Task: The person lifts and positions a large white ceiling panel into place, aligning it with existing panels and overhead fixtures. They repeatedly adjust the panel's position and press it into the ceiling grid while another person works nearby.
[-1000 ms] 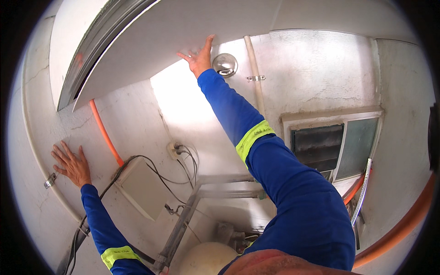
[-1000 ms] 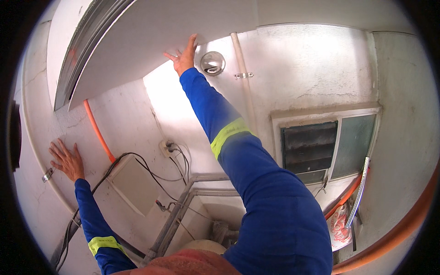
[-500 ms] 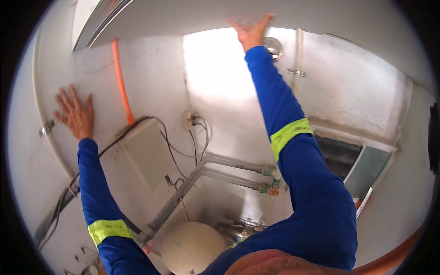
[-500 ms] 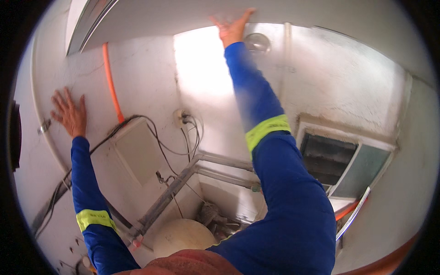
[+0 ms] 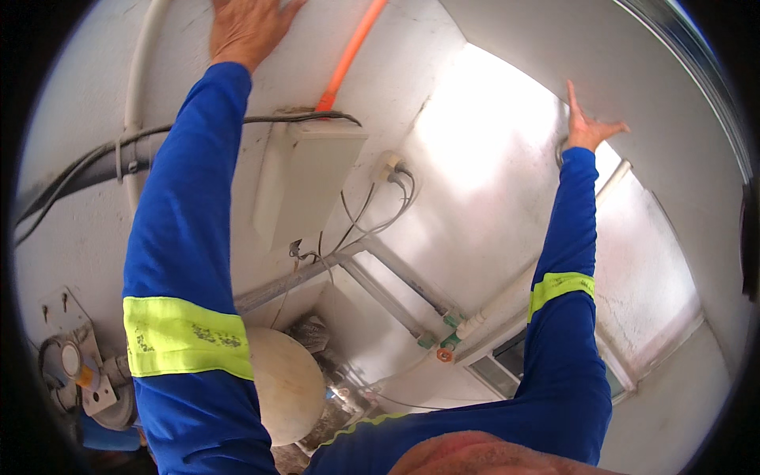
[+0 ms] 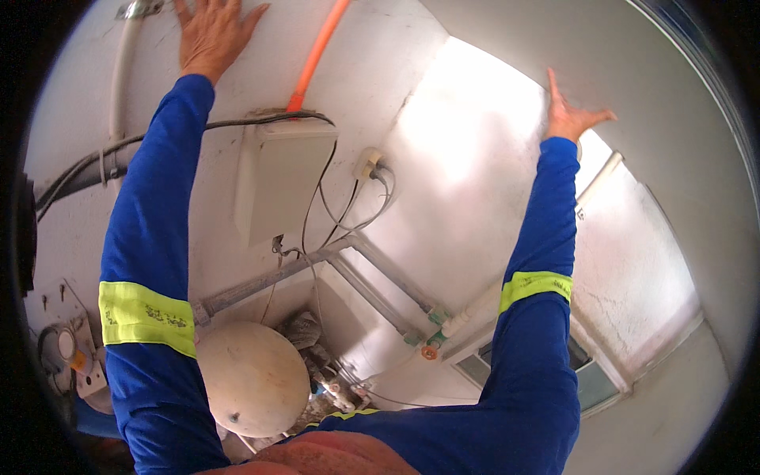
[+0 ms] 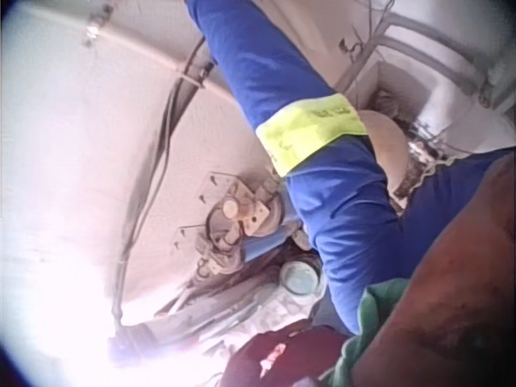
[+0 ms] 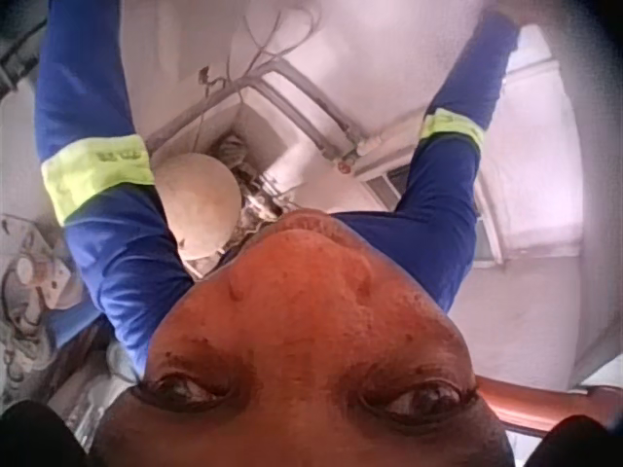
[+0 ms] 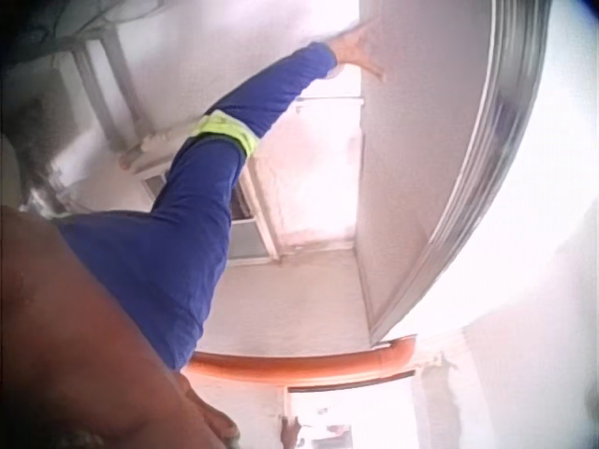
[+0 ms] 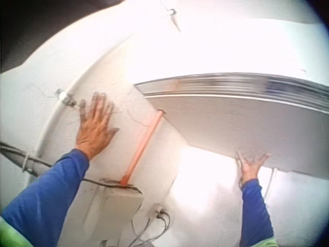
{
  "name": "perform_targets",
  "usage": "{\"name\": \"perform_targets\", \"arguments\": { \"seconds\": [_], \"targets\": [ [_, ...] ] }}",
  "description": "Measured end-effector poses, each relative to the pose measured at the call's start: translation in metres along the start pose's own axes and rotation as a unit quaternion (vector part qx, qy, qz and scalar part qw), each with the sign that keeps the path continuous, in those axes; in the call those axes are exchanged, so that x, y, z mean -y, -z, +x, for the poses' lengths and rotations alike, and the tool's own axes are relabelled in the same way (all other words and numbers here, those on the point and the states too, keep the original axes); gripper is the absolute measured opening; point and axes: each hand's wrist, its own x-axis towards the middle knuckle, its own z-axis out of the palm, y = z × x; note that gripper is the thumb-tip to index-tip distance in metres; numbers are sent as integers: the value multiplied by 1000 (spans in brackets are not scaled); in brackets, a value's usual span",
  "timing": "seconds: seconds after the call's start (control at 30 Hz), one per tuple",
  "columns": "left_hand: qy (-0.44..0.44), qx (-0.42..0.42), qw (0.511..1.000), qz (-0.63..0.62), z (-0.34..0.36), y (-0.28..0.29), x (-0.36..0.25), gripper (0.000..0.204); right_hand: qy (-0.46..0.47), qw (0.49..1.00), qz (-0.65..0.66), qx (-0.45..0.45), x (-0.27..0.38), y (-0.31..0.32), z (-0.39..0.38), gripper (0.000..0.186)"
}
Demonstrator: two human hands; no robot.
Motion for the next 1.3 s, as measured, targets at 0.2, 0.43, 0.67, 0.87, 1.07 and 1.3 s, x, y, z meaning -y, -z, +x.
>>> {"name": "perform_targets", "arguments": {
  "seconds": [0.2,0.43,0.67,0.87,1.07,1.3],
  "targets": [
    [2,10,999,-35,-1,-3,4,81,-17,999,26,-14,1,-15,-10,93],
    [-2,19,1000,-25,2,3,2,81,16,998,16,-65,-2,-28,-18,94],
    [-2,7,1000,-31,-1,-4,4,79,21,999,-30,-30,0,-16,-10,94],
    [-7,-26,999,-27,-3,-9,6,78,-26,1000,6,0,5,12,13,97],
    [-6,-20,999,-28,-5,-12,6,76,-62,997,41,-12,8,23,28,105],
    [-5,-25,1000,3,-4,-14,6,77,-70,992,68,-82,8,22,30,112]
  ]
}}
